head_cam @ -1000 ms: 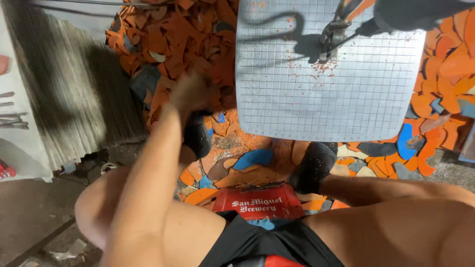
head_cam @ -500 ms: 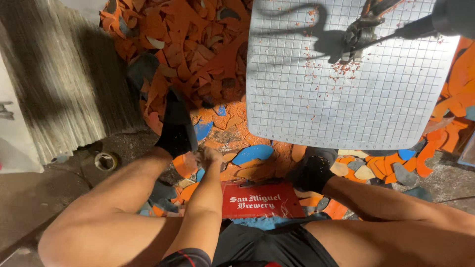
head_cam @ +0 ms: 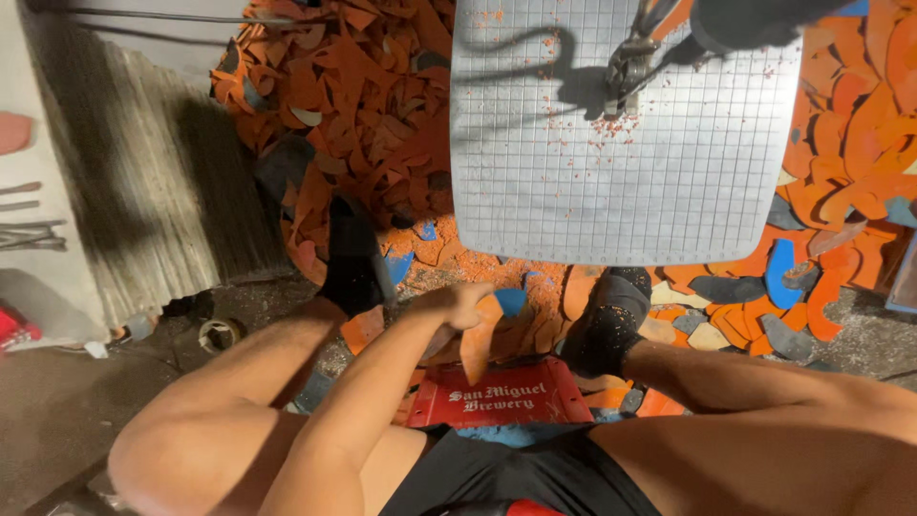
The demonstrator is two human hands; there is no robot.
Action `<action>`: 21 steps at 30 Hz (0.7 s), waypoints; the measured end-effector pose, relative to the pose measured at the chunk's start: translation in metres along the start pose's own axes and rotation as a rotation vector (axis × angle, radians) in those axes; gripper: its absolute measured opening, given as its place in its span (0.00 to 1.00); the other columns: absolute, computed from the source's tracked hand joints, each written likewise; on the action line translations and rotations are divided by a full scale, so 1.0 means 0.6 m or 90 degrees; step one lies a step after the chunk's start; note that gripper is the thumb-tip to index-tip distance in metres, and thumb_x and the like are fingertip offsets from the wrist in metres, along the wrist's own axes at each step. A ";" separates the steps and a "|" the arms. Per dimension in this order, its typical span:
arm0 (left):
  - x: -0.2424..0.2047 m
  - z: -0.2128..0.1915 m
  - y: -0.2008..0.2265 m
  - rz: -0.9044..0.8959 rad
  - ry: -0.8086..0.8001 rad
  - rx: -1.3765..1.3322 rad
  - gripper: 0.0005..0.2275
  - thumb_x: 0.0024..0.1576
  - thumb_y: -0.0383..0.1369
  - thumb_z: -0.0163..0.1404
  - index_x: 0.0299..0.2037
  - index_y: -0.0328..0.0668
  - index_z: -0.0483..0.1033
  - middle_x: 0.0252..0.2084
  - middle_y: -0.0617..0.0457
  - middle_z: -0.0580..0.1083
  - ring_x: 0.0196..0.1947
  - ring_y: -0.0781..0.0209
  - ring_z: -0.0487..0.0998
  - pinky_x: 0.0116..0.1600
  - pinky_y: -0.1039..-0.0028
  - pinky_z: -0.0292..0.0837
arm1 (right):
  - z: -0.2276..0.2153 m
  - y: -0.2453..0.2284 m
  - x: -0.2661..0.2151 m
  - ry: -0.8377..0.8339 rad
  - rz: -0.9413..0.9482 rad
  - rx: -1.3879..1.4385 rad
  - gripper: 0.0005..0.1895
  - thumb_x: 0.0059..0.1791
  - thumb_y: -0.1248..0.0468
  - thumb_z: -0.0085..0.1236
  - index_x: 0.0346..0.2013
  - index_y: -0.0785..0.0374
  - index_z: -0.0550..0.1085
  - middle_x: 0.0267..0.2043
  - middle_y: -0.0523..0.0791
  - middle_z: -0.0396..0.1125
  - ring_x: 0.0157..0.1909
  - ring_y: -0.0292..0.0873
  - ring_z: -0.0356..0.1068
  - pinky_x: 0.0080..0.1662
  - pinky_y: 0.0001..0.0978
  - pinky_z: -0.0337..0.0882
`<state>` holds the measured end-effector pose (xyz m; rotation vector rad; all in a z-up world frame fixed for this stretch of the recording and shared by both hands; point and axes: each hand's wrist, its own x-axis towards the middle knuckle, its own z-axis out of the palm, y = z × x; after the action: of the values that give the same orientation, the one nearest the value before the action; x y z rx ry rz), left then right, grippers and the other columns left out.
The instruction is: The person uses a vertical cutting machine to trim orange rubber pieces on a gridded mat. They repeatedly pick up pieces from the floor, position them under the cutter, and guide them through to shape the edges.
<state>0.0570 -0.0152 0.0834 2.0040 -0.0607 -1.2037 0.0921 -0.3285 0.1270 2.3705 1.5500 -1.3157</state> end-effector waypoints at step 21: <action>0.213 -0.078 -0.104 -0.478 0.389 -0.273 0.35 0.50 0.52 0.59 0.62 0.35 0.66 0.64 0.29 0.63 0.63 0.30 0.63 0.64 0.42 0.56 | -0.015 0.010 -0.002 -0.006 0.167 0.128 0.17 0.40 0.58 0.63 0.43 0.54 0.79 0.40 0.46 0.75 0.40 0.50 0.75 0.40 0.44 0.73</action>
<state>0.1423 0.0036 -0.0381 1.9504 1.2319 -0.8442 0.1022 -0.3285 0.1313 2.5678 1.1003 -1.4775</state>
